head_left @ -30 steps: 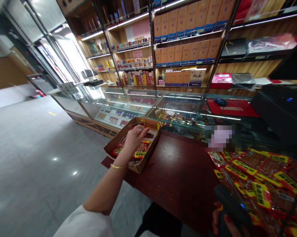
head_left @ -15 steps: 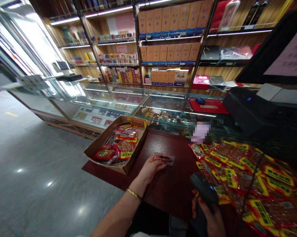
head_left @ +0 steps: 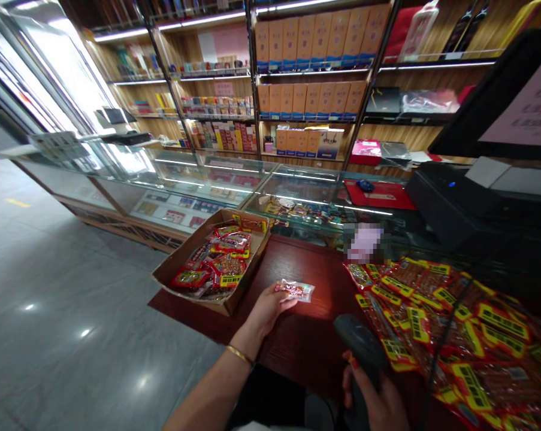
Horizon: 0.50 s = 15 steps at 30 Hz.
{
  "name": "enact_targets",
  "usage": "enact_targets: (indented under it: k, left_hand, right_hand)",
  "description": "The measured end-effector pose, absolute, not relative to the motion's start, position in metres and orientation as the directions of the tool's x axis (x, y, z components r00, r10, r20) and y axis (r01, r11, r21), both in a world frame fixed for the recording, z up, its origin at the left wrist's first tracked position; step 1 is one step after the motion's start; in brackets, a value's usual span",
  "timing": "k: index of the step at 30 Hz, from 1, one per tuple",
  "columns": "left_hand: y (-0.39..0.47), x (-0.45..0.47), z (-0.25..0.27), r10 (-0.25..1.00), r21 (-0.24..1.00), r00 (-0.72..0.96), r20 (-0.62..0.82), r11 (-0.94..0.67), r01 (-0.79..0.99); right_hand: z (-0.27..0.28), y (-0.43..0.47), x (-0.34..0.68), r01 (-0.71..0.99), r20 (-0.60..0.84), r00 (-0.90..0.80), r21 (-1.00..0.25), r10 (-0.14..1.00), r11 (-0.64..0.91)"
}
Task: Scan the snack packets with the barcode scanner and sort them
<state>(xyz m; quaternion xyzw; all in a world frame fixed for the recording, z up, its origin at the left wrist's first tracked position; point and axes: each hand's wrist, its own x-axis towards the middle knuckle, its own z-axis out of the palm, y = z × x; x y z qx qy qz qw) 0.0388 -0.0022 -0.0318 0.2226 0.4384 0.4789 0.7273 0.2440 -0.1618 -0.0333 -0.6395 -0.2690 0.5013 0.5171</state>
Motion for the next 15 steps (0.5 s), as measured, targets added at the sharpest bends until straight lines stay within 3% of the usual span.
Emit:
enact_targets:
  k: [8, 15]
  left_hand:
    - [-0.004, 0.039, -0.030, 0.898, 0.759, 0.152, -0.414, 0.432, -0.487]
    - [-0.003, 0.046, -0.027, 0.889, 0.762, 0.144, -0.434, 0.448, -0.467]
  right_hand:
    - [-0.037, -0.161, 0.246, -0.136, -0.320, 0.342, -0.947, 0.883, -0.290]
    - [-0.059, -0.157, 0.258, -0.042, -0.342, 0.233, -0.939, 0.911, -0.342]
